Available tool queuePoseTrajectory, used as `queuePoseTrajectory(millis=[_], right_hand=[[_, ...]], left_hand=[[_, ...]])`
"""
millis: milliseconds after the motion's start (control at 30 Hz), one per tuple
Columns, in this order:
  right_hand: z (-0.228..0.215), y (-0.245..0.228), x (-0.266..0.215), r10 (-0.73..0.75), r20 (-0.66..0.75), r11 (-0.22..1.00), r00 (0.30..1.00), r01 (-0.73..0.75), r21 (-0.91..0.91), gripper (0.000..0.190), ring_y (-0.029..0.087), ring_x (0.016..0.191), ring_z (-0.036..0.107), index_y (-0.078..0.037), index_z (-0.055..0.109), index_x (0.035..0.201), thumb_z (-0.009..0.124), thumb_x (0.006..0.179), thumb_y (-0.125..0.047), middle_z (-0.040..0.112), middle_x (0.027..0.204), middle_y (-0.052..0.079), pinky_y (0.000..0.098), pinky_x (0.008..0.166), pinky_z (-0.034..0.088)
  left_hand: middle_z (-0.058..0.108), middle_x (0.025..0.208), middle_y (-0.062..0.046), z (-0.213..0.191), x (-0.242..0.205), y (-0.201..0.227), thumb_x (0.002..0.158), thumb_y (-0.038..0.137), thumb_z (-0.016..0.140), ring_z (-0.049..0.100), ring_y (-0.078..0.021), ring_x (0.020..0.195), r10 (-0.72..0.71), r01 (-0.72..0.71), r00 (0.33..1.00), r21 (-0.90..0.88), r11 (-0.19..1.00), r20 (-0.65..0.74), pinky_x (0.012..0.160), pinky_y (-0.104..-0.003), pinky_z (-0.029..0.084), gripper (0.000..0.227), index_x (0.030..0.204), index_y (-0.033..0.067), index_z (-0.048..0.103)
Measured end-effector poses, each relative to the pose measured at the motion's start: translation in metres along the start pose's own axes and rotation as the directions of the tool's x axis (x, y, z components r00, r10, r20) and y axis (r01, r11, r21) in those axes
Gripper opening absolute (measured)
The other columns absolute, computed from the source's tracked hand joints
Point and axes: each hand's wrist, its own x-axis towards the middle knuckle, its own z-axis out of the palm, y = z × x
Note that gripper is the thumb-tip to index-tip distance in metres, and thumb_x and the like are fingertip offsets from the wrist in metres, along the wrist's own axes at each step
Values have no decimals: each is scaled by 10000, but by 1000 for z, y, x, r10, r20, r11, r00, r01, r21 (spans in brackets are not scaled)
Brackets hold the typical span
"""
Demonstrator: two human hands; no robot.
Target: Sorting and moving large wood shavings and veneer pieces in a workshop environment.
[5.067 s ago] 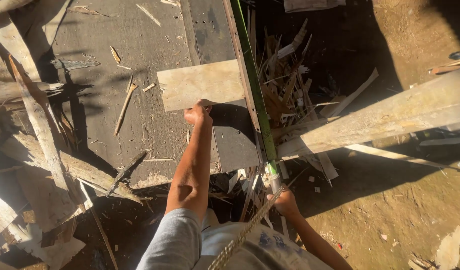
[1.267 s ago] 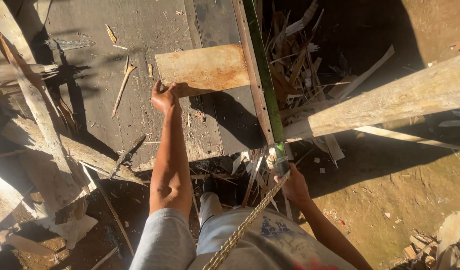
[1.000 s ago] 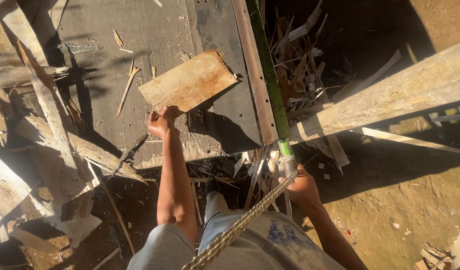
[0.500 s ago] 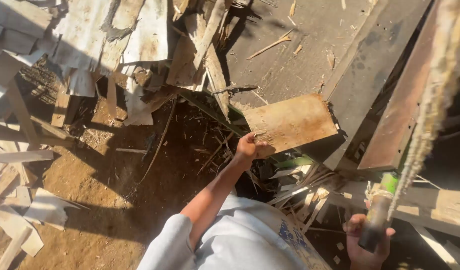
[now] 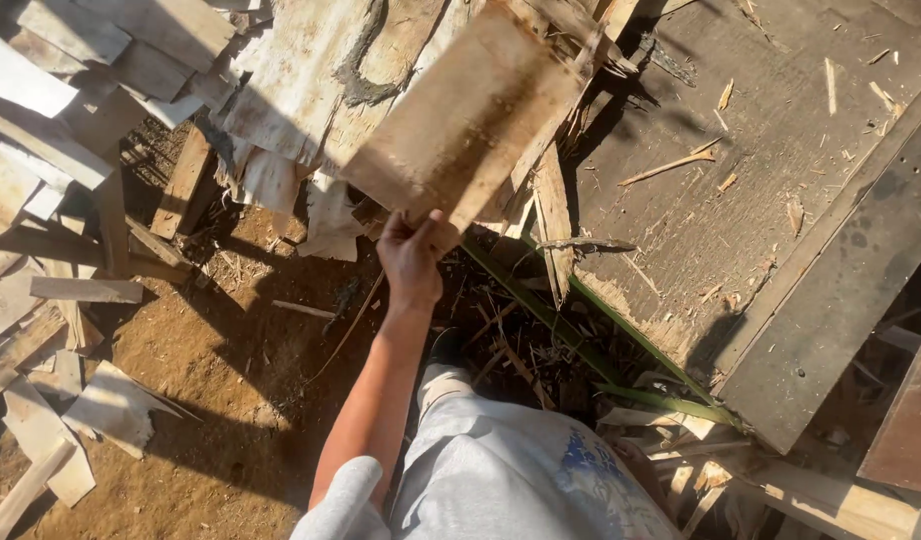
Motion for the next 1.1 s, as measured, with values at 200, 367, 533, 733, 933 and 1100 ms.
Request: queuePoseTrajectory(millis=[200, 367, 533, 733, 933, 1100], right_hand=[[55, -125, 77, -84, 60, 996, 995, 86, -27, 484, 212, 1097, 715, -91, 652, 1347, 678, 926, -329, 721, 1266, 139, 350, 945, 567], [82, -240, 55, 107, -30, 976, 994, -99, 196, 496, 291, 1006, 692, -77, 640, 1380, 715, 932, -276, 739, 1159, 235, 403, 879, 553], [98, -173, 96, -30, -31, 978, 999, 36, 208, 477, 197, 1015, 731, -9, 653, 1310, 759, 894, -217, 771, 1145, 137, 311, 886, 582], [97, -219, 113, 16, 88, 966, 996, -38, 255, 472, 162, 911, 700, 28, 663, 1320, 735, 916, -204, 754, 1054, 131, 313, 814, 565], [98, -399, 89, 26, 230, 881, 973, -131, 455, 477, 175, 736, 623, -25, 594, 1350, 698, 918, -199, 690, 936, 133, 329, 654, 513], [121, -519, 97, -257, 292, 942, 921, 172, 288, 443, 140, 768, 658, -19, 626, 1321, 725, 908, -144, 703, 884, 75, 271, 707, 560]], left_hand=[[183, 1709, -121, -37, 314, 129, 1000, 585, 491, 377, -332, 1521, 632, -619, 772, 311, 721, 72, 1200, -476, 435, 850, 1610, 88, 170], [173, 1748, -187, -30, 269, 17, 1041, 404, 674, 233, -389, 1628, 414, -584, 800, 722, 371, 434, 1332, -602, 208, 826, 1680, 152, 216], [333, 1612, -270, -54, 163, -59, 1002, 355, 658, 228, -497, 1510, 191, -493, 859, 868, 61, 475, 1213, -661, 193, 611, 1511, 71, 474], [478, 1566, -225, -51, 122, -56, 1033, 277, 616, 347, -441, 1512, 231, -534, 842, 814, 227, 488, 1236, -578, 298, 446, 1431, 78, 581], [451, 1582, -202, -79, 157, 14, 1000, 252, 658, 334, -422, 1522, 293, -391, 886, 918, 60, 359, 1233, -511, 315, 495, 1453, 86, 543], [361, 1598, -255, -129, 238, 28, 955, 317, 686, 276, -457, 1513, 298, -226, 926, 973, -50, 231, 1248, -530, 253, 656, 1482, -2, 461]])
